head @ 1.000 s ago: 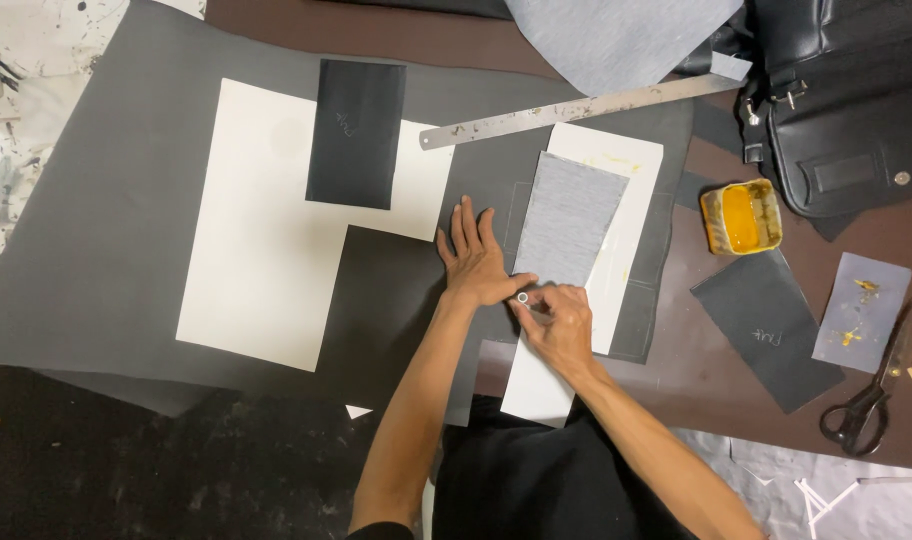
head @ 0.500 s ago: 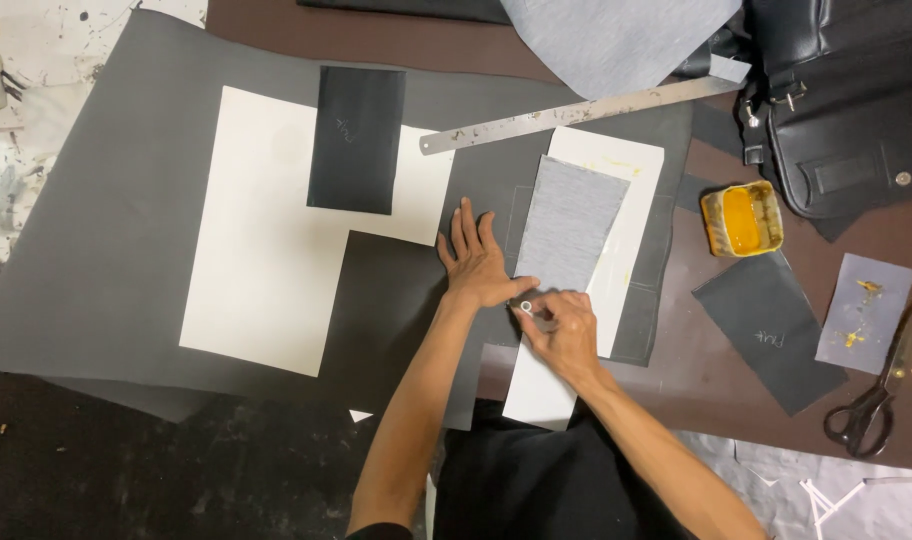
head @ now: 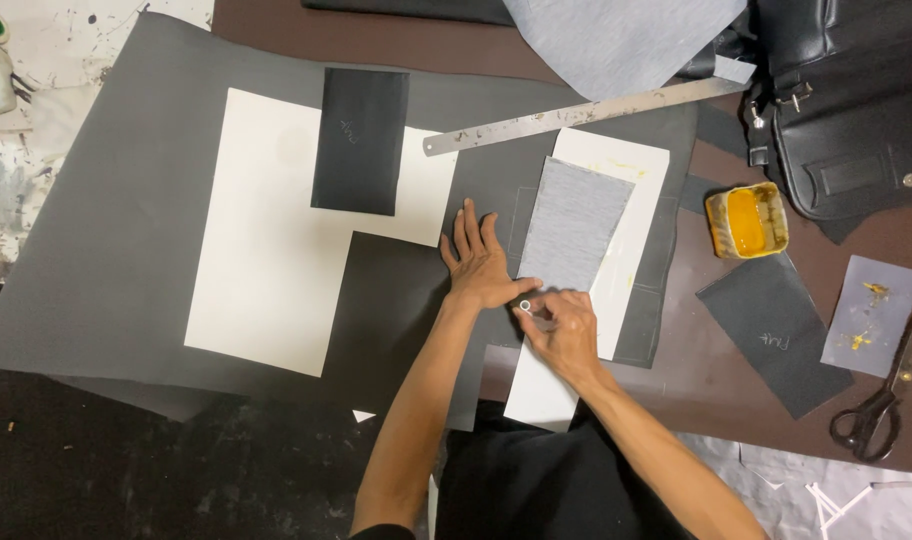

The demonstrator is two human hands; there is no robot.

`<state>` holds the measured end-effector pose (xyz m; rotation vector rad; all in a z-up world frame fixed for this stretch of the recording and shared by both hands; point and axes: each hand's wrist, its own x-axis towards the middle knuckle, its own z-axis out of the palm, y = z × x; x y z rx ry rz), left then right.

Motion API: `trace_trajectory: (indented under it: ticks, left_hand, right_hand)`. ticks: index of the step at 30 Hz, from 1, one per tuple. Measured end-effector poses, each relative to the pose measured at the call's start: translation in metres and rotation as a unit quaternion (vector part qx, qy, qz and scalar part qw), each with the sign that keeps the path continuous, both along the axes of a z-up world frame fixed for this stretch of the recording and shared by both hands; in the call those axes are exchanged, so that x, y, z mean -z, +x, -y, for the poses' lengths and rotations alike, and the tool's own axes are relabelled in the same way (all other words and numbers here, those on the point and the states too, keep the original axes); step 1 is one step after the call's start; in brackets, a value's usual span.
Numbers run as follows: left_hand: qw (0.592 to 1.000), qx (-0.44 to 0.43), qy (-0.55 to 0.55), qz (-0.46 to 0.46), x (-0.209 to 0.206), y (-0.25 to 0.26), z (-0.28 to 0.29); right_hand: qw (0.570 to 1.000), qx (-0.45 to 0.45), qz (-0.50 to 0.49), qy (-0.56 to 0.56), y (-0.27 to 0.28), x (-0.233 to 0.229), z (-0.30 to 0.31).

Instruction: Applying glue to a material piece and marking layout lines on a leather sheet using a ruler and white marker.

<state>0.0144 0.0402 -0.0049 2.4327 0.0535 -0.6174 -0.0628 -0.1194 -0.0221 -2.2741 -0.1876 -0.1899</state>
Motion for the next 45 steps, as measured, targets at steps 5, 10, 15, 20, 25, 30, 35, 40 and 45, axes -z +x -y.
trace_trajectory:
  ticks: [5, 10, 15, 20, 25, 30, 35, 40, 45]
  left_hand:
    - [1.000, -0.003, -0.018, 0.010, 0.000, -0.001, -0.001]
    - [1.000, 0.004, -0.009, -0.006, -0.006, 0.000, 0.000]
    - [1.000, 0.007, 0.007, -0.015, -0.006, 0.001, 0.000]
    - [1.000, 0.006, 0.003, -0.019, -0.012, 0.000, 0.000]
    - [1.000, 0.000, -0.010, -0.015, -0.011, 0.001, 0.001]
    - [1.000, 0.005, 0.004, -0.016, -0.015, 0.001, 0.002]
    - [1.000, 0.008, 0.005, -0.017, -0.010, 0.002, 0.002]
    - [0.999, 0.011, 0.013, -0.033, -0.017, 0.003, 0.003]
    - [0.999, 0.008, 0.026, -0.034, -0.021, 0.003, 0.005]
  right_hand:
    - [0.999, 0.030, -0.032, -0.014, -0.010, -0.013, 0.034]
    - [0.999, 0.042, -0.027, 0.009, -0.005, -0.021, 0.026]
    - [1.000, 0.001, 0.010, -0.014, -0.004, 0.001, 0.011]
    - [0.998, -0.009, 0.003, -0.068, -0.012, 0.004, 0.031]
    - [0.999, 0.025, -0.011, -0.044, -0.012, -0.013, 0.040]
    - [0.999, 0.003, 0.002, -0.040, -0.010, 0.003, 0.031]
    - [0.998, 0.025, 0.009, -0.064, -0.019, -0.001, 0.055]
    - [0.999, 0.032, 0.009, -0.040, -0.013, -0.007, 0.042]
    - [0.999, -0.013, 0.025, -0.031, -0.007, 0.008, 0.030]
